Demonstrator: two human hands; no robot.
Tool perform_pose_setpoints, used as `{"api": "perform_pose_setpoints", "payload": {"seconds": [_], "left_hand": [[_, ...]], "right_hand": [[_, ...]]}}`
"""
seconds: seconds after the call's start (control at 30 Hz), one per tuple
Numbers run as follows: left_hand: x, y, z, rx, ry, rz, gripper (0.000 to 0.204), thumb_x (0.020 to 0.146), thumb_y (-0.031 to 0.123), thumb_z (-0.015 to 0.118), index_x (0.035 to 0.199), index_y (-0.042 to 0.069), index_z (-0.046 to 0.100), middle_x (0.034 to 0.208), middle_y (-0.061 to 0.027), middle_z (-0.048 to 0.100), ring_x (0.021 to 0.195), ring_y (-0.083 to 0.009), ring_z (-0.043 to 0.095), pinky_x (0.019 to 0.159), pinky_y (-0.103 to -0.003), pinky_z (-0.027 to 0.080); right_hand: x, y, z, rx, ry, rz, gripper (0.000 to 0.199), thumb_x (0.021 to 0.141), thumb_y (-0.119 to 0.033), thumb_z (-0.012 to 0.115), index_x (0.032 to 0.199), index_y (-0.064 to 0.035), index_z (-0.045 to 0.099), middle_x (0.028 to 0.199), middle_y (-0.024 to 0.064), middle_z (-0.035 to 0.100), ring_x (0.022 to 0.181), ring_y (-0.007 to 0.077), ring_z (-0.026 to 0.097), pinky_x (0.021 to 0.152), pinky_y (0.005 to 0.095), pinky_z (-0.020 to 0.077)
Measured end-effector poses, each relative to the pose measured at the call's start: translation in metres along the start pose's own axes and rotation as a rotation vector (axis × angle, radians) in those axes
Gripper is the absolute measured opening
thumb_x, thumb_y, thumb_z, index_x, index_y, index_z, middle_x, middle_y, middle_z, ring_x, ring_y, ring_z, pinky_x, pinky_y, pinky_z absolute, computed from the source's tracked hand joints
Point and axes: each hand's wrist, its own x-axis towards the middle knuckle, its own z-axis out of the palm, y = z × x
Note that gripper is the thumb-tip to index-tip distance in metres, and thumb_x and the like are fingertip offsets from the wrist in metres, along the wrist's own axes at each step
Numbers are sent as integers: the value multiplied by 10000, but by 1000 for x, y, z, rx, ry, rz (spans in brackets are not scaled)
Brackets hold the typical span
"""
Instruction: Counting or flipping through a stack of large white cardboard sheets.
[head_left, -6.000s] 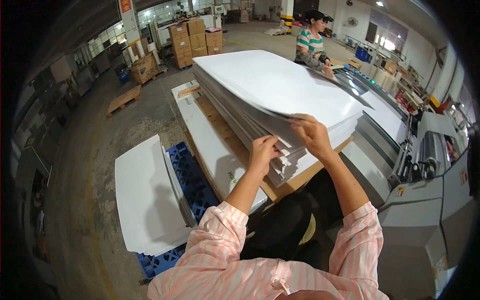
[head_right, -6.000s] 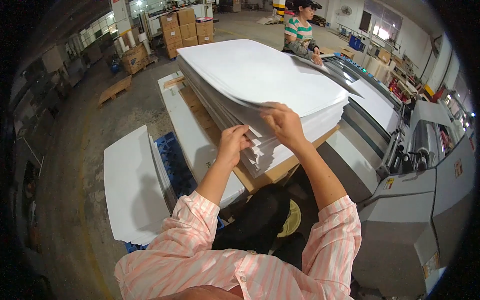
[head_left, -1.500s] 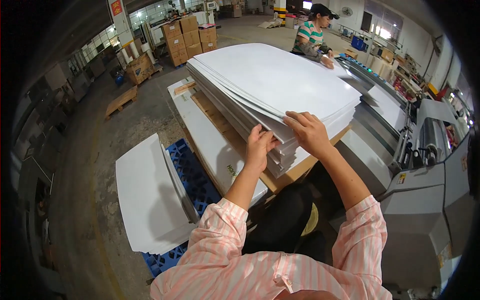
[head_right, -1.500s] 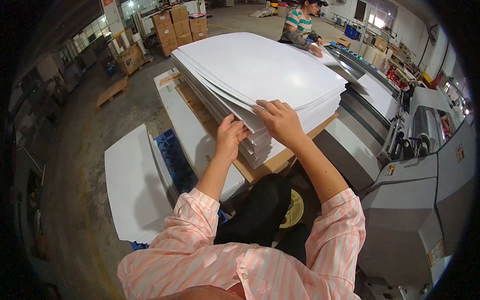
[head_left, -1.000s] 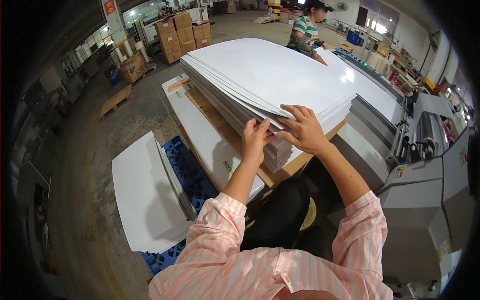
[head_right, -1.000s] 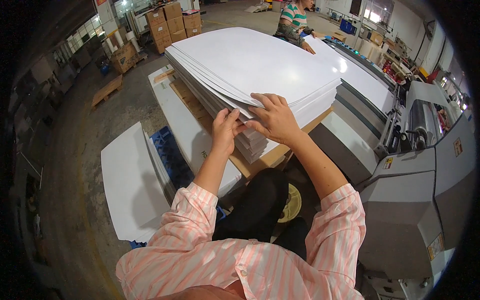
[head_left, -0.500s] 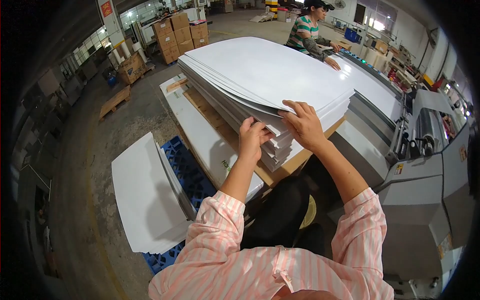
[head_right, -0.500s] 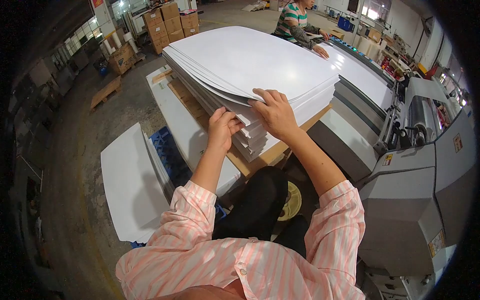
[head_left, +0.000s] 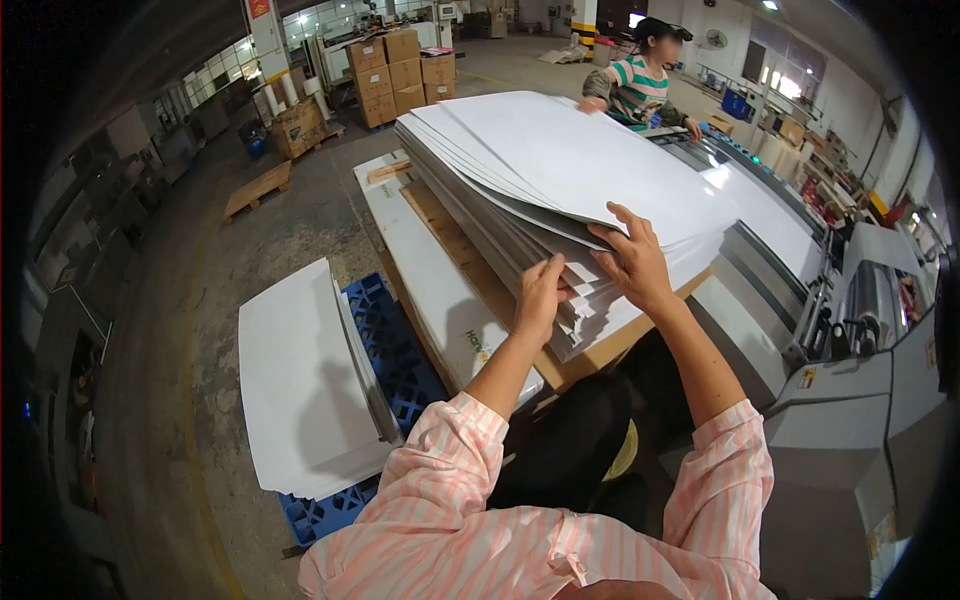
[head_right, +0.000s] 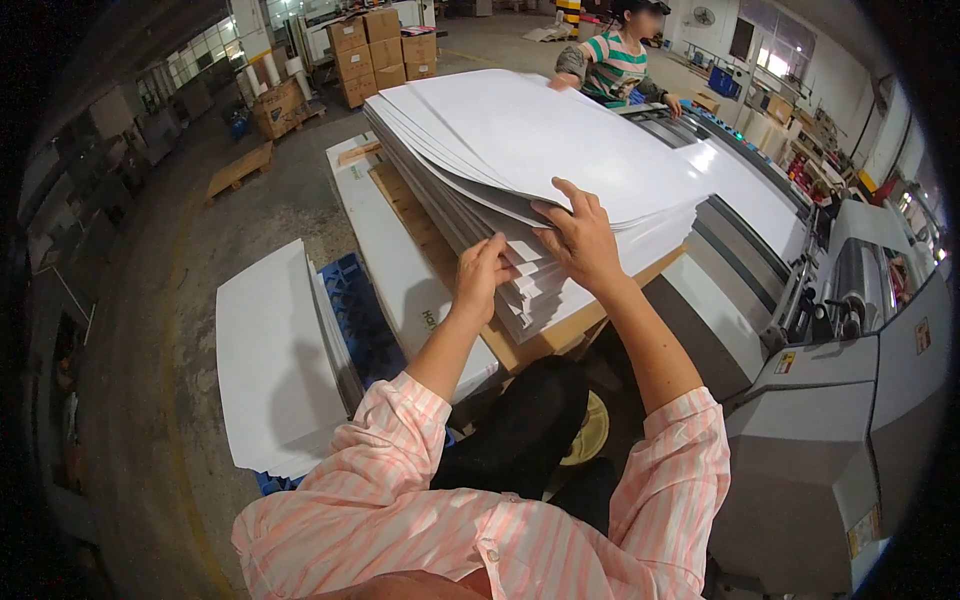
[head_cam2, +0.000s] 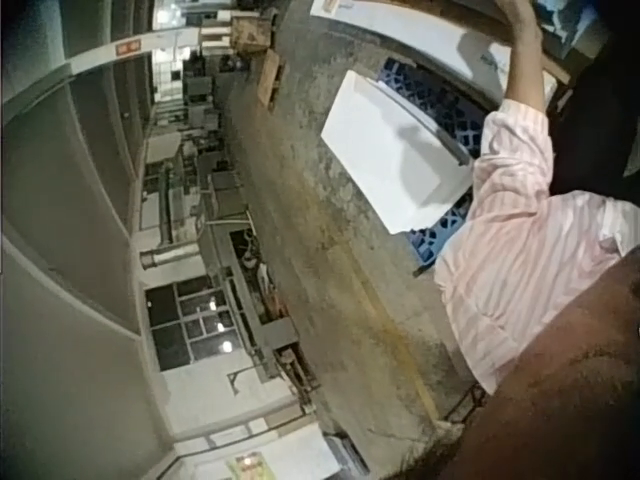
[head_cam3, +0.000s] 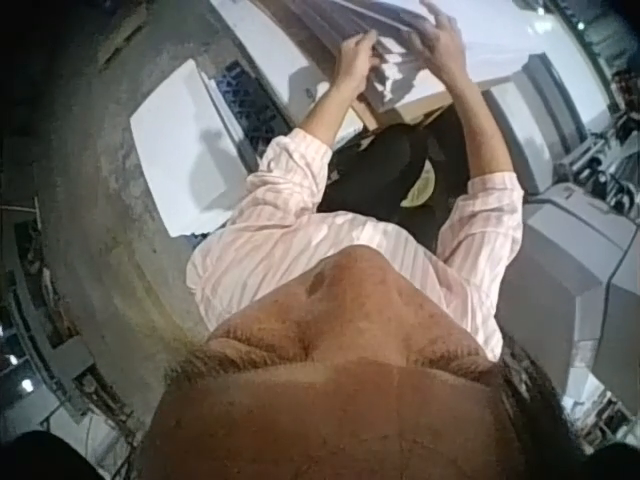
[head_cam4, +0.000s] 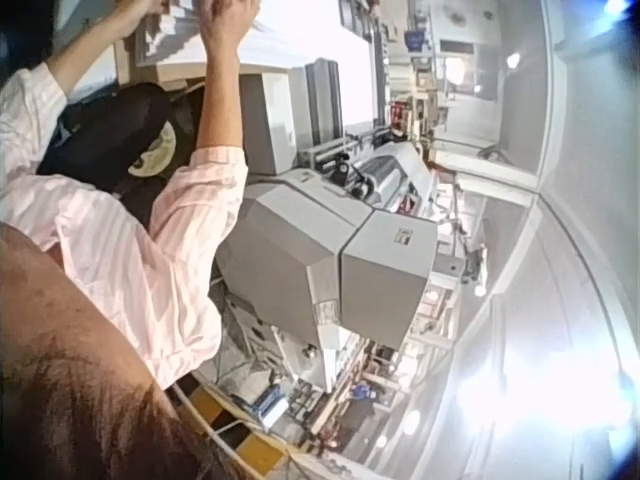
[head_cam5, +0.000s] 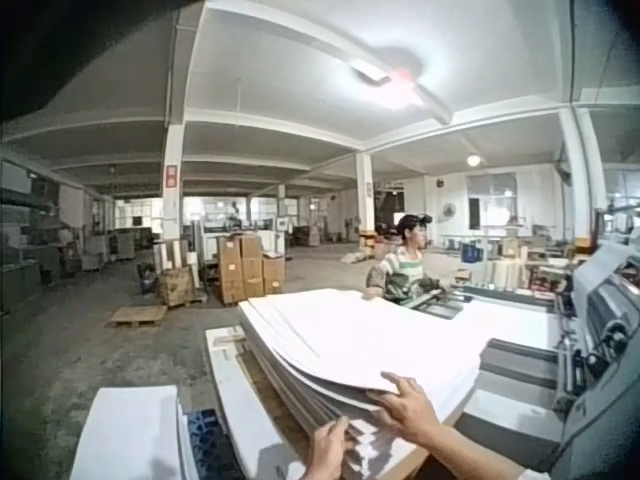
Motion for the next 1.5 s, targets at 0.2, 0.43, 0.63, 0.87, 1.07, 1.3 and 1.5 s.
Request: {"api": "perform_pose_setpoints", "payload": {"seconds": [0.2, 0.43, 0.63, 0.87, 1.07, 1.3, 1.5], "left_hand": [[8, -11, -15, 125, -80, 35, 172, 845, 172, 544, 787, 13, 574, 736, -26, 545, 654, -103, 525, 618, -238, 461], [7, -12, -11, 74, -55, 20, 203, 872, 199, 509, 909, 9, 570, 831, -51, 585, 736, -127, 570, 646, -253, 473], [1, -7, -7, -59, -52, 12, 205, 892, 185, 470, 984, 12, 533, 898, -62, 591, 820, -146, 590, 701, -265, 490], [4, -13, -13, -78, -86, 43, 160, 883, 175, 506, 939, 30, 547, 872, -35, 586, 783, -123, 577, 679, -249, 487], [5, -15, -10, -10, -44, 41, 185, 878, 189, 532, 948, 23, 575, 875, -32, 587, 765, -109, 566, 667, -255, 489], [2, -9, -7, 64, -4, 69, 212, 899, 195, 512, 974, 17, 599, 834, -12, 590, 736, -83, 559, 630, -228, 479], [2, -8, -3, 50, -2, 44, 196, 893, 177, 515, 936, 7, 602, 816, -9, 584, 711, -83, 556, 622, -232, 483]], "right_hand": [[40, 21, 5, 852, 115, 798, 354, 857, -318, 563, 868, 32, 618, 722, 33, 583, 666, 100, 491, 621, 239, 417], [9, 7, 6, 233, 77, 155, 163, 815, -118, 558, 949, -70, 638, 923, 99, 613, 823, 293, 565, 703, 368, 458], [-9, 4, 2, -109, -142, -57, 269, 715, -43, 580, 972, -103, 632, 1013, 40, 594, 858, 236, 556, 721, 338, 468], [-5, -4, -9, -147, -194, -219, 499, 621, 37, 578, 1087, -142, 584, 1207, 43, 483, 874, 203, 543, 715, 291, 484], [-8, 0, 3, -98, -208, 106, 200, 663, -111, 633, 856, -98, 681, 1177, 67, 506, 979, 252, 496, 810, 374, 421], [13, -24, -9, -74, -344, 271, 346, 756, -393, 529, 765, -85, 686, 958, 59, 595, 931, 268, 507, 776, 408, 387], [17, -26, -7, -170, -366, 285, 343, 733, -388, 548, 685, -75, 681, 849, 45, 607, 885, 260, 520, 763, 402, 383]]}}
